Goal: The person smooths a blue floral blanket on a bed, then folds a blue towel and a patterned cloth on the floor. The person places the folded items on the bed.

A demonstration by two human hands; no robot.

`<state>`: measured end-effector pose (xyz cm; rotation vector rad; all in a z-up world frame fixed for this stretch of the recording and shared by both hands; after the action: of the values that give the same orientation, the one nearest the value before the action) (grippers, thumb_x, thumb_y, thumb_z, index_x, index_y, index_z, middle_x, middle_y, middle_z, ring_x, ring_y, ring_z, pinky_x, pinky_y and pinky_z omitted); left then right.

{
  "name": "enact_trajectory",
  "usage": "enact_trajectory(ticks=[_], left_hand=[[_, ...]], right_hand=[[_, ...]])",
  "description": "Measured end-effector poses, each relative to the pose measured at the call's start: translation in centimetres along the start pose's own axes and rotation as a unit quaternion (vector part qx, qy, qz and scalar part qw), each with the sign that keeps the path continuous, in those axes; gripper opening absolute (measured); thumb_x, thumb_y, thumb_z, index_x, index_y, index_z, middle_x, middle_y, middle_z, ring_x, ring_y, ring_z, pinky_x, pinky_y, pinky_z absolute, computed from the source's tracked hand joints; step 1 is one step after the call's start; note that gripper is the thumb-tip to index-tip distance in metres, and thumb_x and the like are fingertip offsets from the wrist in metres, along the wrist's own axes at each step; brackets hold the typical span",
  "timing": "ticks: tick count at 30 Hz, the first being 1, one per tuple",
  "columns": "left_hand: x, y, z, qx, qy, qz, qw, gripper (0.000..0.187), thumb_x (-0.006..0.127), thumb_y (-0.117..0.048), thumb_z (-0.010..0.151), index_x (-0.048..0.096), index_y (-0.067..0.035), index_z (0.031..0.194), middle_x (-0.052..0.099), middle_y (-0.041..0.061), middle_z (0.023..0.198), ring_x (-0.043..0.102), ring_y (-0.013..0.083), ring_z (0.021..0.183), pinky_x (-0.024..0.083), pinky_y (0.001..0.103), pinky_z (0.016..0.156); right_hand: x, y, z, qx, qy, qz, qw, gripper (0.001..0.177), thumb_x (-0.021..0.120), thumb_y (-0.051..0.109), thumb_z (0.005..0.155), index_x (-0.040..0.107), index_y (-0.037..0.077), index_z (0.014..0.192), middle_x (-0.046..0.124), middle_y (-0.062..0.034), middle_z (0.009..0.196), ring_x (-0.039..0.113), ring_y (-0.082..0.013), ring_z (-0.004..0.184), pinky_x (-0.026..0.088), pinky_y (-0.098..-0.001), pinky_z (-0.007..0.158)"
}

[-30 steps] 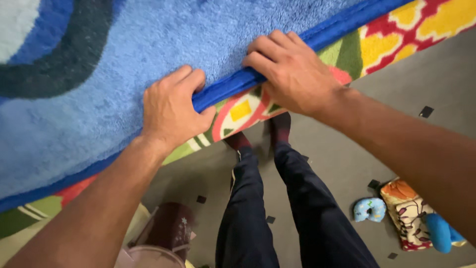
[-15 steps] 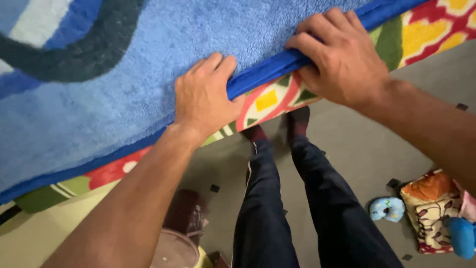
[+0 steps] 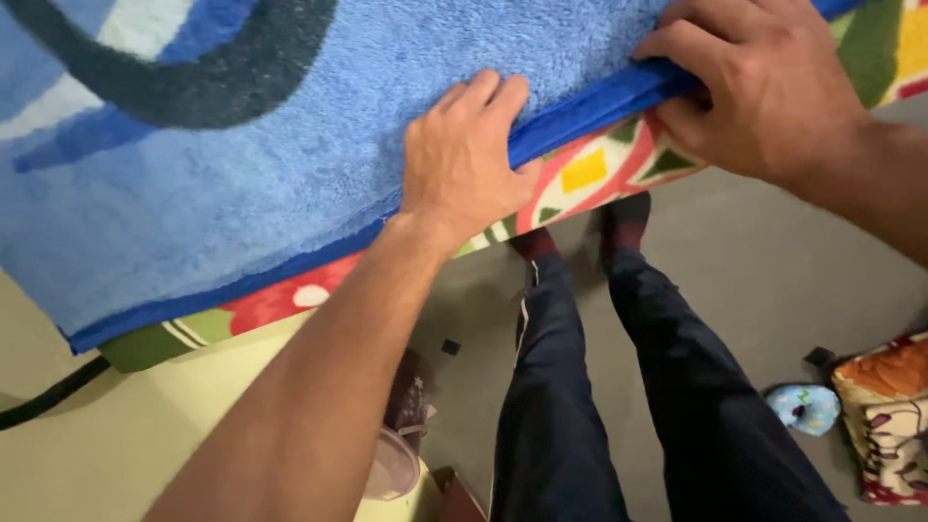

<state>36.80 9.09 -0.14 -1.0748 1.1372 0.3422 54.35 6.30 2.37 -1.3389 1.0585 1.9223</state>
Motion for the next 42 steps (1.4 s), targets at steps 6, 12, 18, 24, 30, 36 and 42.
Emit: enact_trajectory(ticks=[6, 12, 18, 24, 30, 36, 42], left_hand=[[-0.3, 0.2, -0.6, 0.038, 0.008, -0.009, 0.999, 0.038, 0.073, -0.012, 0.073, 0.061, -0.01, 0.109, 0.059, 0.01, 0.099, 0.063, 0.0333, 0.095, 0.054, 0.05, 0.074], [0.9, -1.2, -1.7, 0.079, 0.041, 0.053, 0.995, 0.029, 0.068, -0.008, 0.078, 0.061, -0.01, 0.106, 0.06, 0.008, 0.102, 0.064, 0.0309, 0.096, 0.055, 0.045, 0.069], [0.9, -4.4, 0.1, 0.115, -0.047, 0.051, 0.991, 0.033, 0.065, -0.011, 0.086, 0.06, -0.011, 0.119, 0.057, 0.01, 0.105, 0.064, 0.0318, 0.097, 0.057, 0.045, 0.073], [5.5, -7.3, 3.6, 0.112, -0.031, 0.067, 0.991, 0.03, 0.064, -0.01, 0.088, 0.056, -0.01, 0.118, 0.061, 0.009, 0.107, 0.068, 0.0298, 0.093, 0.058, 0.044, 0.068], [5.7, -7.7, 4.5, 0.111, 0.0, 0.085, 0.99, 0.039, 0.067, -0.01, 0.08, 0.056, -0.011, 0.117, 0.062, 0.009, 0.1, 0.069, 0.029, 0.087, 0.056, 0.042, 0.061], [6.5, -10.3, 7.0, 0.112, -0.029, 0.094, 0.989, 0.036, 0.068, -0.01, 0.084, 0.056, -0.011, 0.117, 0.061, 0.007, 0.099, 0.067, 0.0276, 0.086, 0.056, 0.041, 0.063], [9.6, -16.0, 12.4, 0.093, -0.064, 0.108, 0.988, 0.032, 0.066, -0.01, 0.083, 0.057, -0.01, 0.113, 0.063, 0.008, 0.101, 0.068, 0.0276, 0.092, 0.056, 0.041, 0.065]], right_hand=[[-0.2, -1.2, -1.2, -0.008, 0.0, -0.055, 0.998, 0.025, 0.085, 0.015, 0.086, 0.071, 0.005, 0.104, 0.069, -0.0081, 0.104, 0.067, -0.0231, 0.095, 0.053, -0.0358, 0.085], [-0.7, -1.9, -1.7, 0.0, 0.05, -0.088, 0.995, 0.025, 0.086, 0.007, 0.083, 0.074, 0.007, 0.105, 0.071, -0.0059, 0.103, 0.069, -0.0223, 0.099, 0.054, -0.0353, 0.09], [-2.9, -2.0, -1.2, -0.009, 0.011, -0.093, 0.996, 0.035, 0.091, 0.013, 0.072, 0.074, 0.003, 0.101, 0.07, -0.0104, 0.102, 0.069, -0.03, 0.099, 0.053, -0.0434, 0.089], [-2.5, -5.9, -2.8, 0.058, 0.037, -0.038, 0.997, 0.051, 0.095, 0.024, 0.068, 0.072, 0.004, 0.109, 0.068, -0.01, 0.107, 0.066, -0.028, 0.1, 0.051, -0.0396, 0.089], [-2.7, -6.6, -3.8, 0.058, 0.037, -0.118, 0.991, 0.046, 0.094, 0.029, 0.069, 0.072, 0.008, 0.103, 0.065, -0.0074, 0.103, 0.063, -0.028, 0.097, 0.05, -0.0392, 0.09], [-2.4, -10.4, -6.7, 0.052, 0.048, -0.192, 0.979, 0.024, 0.082, 0.017, 0.086, 0.072, 0.014, 0.108, 0.063, -0.0025, 0.11, 0.058, -0.0225, 0.104, 0.045, -0.0355, 0.1], [-5.8, -16.9, -7.8, 0.067, 0.032, -0.169, 0.983, 0.034, 0.085, 0.014, 0.075, 0.073, 0.014, 0.106, 0.063, -0.006, 0.105, 0.06, -0.0264, 0.105, 0.047, -0.0386, 0.094]])
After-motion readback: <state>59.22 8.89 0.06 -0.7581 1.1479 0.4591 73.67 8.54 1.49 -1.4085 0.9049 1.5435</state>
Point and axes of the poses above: each hand's wrist, its own z-axis towards the middle knuckle, its own x-axis out of the palm, y = z × x, the point moved 9 cm from there along z, towards the middle knuckle
